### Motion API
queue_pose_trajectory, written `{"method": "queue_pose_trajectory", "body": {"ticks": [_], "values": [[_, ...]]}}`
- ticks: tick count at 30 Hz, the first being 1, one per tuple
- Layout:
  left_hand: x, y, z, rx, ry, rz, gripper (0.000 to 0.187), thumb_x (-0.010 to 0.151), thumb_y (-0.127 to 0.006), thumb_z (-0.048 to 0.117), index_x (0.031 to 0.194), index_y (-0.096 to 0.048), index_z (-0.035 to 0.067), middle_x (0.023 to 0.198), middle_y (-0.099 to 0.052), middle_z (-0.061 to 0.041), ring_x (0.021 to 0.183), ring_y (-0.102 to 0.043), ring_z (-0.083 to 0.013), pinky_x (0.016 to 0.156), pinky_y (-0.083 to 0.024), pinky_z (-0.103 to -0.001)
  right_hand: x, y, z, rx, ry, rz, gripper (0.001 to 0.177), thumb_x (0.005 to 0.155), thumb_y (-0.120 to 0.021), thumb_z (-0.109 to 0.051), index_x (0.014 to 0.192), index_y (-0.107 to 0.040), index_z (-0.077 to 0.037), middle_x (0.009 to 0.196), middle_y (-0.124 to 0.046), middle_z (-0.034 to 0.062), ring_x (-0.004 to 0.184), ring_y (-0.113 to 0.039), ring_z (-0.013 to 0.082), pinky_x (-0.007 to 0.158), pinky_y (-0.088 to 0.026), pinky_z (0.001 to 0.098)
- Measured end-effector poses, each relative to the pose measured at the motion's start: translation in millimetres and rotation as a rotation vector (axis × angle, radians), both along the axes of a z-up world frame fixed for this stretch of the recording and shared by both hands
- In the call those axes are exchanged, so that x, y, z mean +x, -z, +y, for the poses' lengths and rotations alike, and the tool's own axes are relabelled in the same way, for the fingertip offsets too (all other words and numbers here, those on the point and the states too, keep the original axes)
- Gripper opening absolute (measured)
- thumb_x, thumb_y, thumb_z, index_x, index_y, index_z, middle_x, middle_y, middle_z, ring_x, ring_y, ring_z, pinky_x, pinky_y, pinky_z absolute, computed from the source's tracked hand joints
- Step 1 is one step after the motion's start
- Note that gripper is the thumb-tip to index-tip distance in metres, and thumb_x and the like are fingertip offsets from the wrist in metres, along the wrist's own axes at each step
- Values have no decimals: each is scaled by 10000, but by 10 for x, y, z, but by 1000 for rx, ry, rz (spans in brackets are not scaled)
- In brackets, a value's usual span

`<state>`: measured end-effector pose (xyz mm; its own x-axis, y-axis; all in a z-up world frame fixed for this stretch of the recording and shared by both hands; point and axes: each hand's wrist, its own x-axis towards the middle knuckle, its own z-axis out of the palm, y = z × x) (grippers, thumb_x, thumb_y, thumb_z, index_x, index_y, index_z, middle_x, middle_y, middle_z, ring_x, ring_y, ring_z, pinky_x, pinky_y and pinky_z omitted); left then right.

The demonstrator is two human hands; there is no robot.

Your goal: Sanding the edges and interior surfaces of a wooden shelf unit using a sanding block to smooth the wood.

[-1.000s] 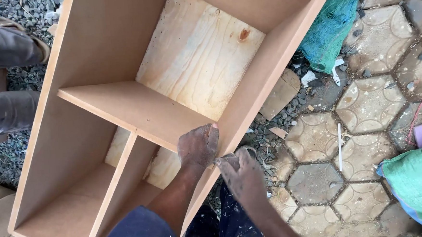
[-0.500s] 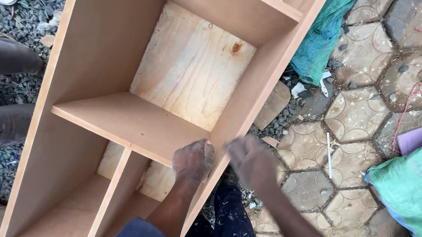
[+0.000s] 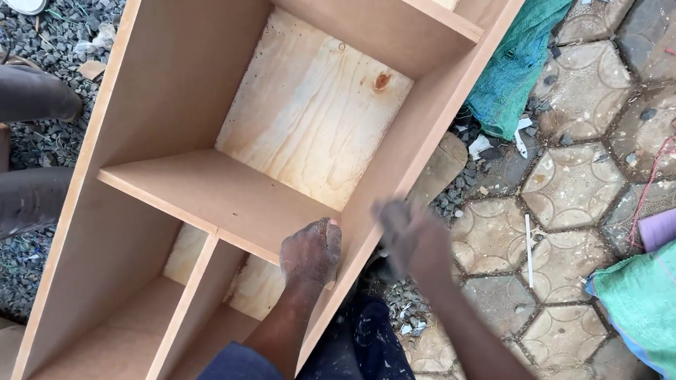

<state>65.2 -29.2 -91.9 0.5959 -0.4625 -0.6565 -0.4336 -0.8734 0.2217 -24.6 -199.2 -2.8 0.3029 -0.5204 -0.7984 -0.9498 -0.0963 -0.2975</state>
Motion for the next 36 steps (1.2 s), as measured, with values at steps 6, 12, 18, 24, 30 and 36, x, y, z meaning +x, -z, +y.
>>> {"method": "queue_pose_trajectory", "body": {"ticks": [6,12,18,24,30,36], "values": [[52,-126,-26,38,-15,29,556,1021,-241,539,838,-665,231,834,-752,-64,919,-764,-297,824,-595,-476,380,526,-1342,-582,246,-395,539,1055,-673,-497,1119,-591,32,942,-648,260,960,-682,468,802,-538,554],[123,-264,-58,120,-37,132,532,1044,-263,503,891,-689,223,861,-750,-69,923,-759,-286,839,-586,-439,1,162,-65,-65,621,-545,416,1009,-458,-487,1144,-476,-94,971,-511,97,965,-558,250,904,-450,379],[48,-277,-684,-368,-351,380,181,987,-602,138,1139,-701,148,1079,-750,-35,936,-727,-133,784,-645,-210,116,157,-491,71,87,108,1029,832,-459,-790,1583,-308,-103,1412,-540,260,1321,-548,422,1035,-537,535],[255,-854,-2028,-908,-140,327,391,1115,-372,128,1308,-654,-64,1201,-690,-298,1170,-665,-403,1010,-531,-479,585,355,-2127,-514,279,-504,286,1033,-611,-398,1077,-566,-118,860,-647,124,827,-666,293,727,-537,413],[298,-877,-2324,-983,-1013,1055,600,1124,-240,378,1579,-416,29,1525,-556,-197,1469,-454,-282,1251,-300,-390,444,91,-888,-70,972,-311,419,1106,-349,-396,1190,-565,-48,1029,-620,198,980,-616,309,927,-482,442],[478,-746,-2267,-832,-966,1160,494,1058,-484,265,1509,-541,72,1506,-583,-146,1469,-469,-231,1236,-334,-340,364,1041,-1828,-517,602,-589,611,1112,-445,-421,1407,-470,114,1293,-565,349,1244,-544,416,1015,-436,525]]}}
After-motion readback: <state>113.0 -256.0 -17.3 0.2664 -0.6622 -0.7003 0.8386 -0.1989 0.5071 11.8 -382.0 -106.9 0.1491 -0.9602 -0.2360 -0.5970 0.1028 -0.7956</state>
